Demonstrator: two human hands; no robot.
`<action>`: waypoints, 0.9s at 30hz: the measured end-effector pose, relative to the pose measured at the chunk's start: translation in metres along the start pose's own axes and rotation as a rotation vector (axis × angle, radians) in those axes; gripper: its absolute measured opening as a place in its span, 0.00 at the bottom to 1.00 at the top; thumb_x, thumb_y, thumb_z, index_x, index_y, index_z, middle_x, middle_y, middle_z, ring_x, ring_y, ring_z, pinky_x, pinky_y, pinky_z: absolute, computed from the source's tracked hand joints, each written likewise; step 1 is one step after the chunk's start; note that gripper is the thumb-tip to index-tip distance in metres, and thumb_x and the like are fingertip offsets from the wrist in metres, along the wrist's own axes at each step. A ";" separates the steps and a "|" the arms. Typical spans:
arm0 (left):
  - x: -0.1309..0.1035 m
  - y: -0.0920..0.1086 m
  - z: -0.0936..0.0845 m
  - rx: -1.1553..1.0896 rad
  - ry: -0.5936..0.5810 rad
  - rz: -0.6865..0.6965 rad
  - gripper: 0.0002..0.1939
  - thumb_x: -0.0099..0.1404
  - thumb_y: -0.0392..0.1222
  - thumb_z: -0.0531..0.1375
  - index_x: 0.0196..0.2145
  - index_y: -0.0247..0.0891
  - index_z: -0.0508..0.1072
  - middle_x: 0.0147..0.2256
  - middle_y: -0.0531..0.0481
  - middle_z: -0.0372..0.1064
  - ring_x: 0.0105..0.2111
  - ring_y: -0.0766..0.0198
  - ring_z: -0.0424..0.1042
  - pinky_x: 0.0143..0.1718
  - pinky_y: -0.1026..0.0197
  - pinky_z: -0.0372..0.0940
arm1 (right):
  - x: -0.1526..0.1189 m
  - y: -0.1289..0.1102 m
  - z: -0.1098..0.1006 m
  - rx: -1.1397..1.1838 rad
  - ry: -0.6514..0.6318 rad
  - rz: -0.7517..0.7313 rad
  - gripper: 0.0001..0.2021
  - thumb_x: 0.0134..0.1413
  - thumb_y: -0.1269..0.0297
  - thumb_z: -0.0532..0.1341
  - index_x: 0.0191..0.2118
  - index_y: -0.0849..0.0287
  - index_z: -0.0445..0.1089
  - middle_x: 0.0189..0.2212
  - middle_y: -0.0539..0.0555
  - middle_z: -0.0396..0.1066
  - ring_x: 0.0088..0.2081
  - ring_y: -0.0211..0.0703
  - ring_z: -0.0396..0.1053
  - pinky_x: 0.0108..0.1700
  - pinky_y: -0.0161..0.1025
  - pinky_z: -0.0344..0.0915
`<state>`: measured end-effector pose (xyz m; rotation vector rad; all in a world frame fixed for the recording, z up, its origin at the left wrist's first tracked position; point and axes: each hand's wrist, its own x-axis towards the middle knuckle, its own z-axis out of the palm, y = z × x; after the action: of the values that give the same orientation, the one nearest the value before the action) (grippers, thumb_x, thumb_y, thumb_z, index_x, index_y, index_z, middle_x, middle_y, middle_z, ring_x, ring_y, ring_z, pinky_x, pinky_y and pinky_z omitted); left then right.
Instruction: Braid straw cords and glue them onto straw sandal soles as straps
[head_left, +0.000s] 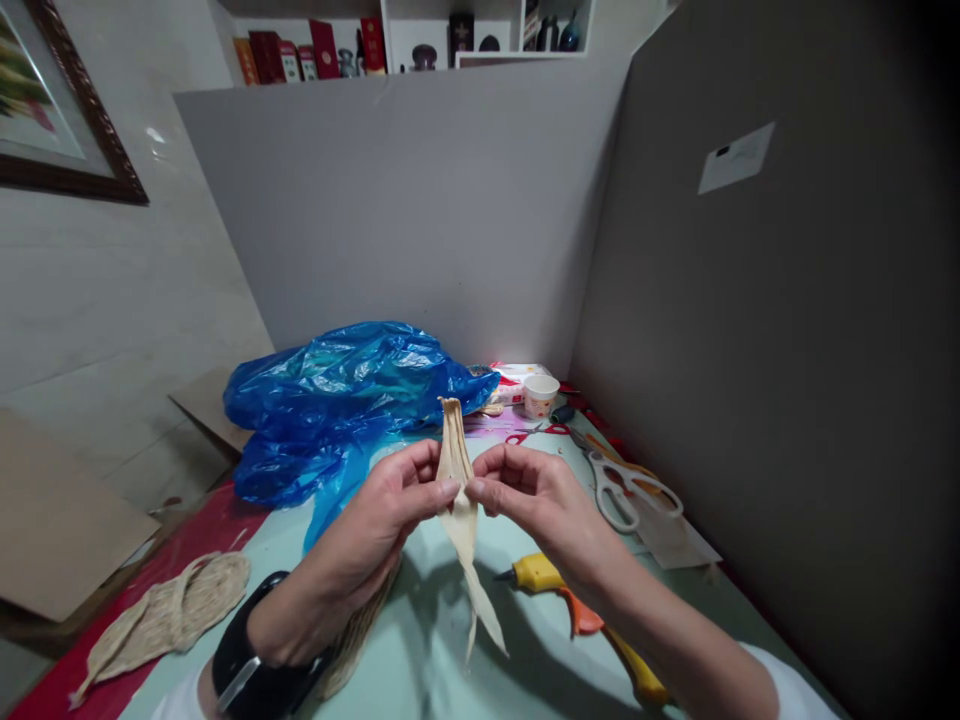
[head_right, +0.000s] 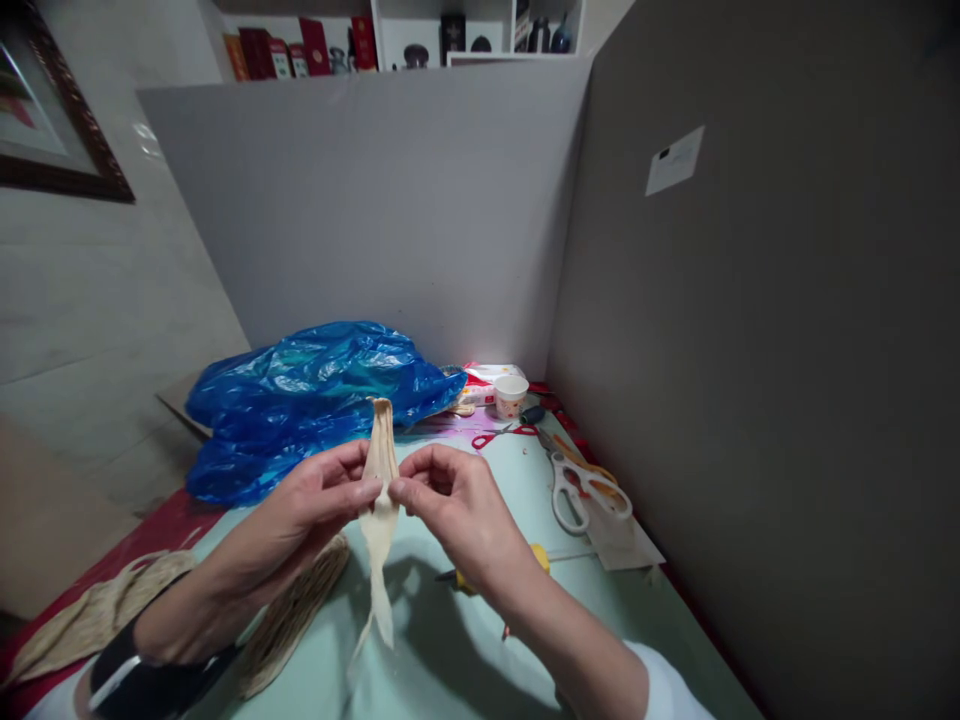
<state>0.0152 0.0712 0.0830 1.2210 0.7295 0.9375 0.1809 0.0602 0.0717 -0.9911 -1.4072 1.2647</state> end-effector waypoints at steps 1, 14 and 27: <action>0.000 0.000 -0.001 0.008 -0.006 0.005 0.15 0.57 0.40 0.66 0.43 0.34 0.74 0.38 0.46 0.72 0.38 0.60 0.69 0.39 0.62 0.61 | 0.000 0.000 -0.001 0.000 -0.005 -0.001 0.08 0.48 0.62 0.64 0.30 0.61 0.68 0.25 0.49 0.66 0.29 0.37 0.61 0.32 0.36 0.56; 0.001 -0.003 -0.001 0.217 0.080 0.050 0.13 0.57 0.42 0.65 0.39 0.35 0.74 0.34 0.50 0.71 0.36 0.60 0.67 0.38 0.62 0.60 | 0.000 0.005 0.002 -0.064 0.003 -0.030 0.12 0.50 0.56 0.65 0.29 0.60 0.69 0.24 0.47 0.65 0.27 0.36 0.60 0.30 0.34 0.55; 0.002 -0.008 0.003 0.766 0.216 0.214 0.08 0.61 0.40 0.57 0.26 0.37 0.71 0.27 0.51 0.67 0.32 0.58 0.67 0.35 0.60 0.61 | 0.001 0.014 0.008 -0.172 0.083 -0.068 0.06 0.49 0.62 0.62 0.29 0.59 0.67 0.25 0.49 0.65 0.28 0.39 0.60 0.31 0.36 0.58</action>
<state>0.0202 0.0707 0.0762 1.9116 1.2117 1.0085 0.1727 0.0614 0.0579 -1.0899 -1.4912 1.0544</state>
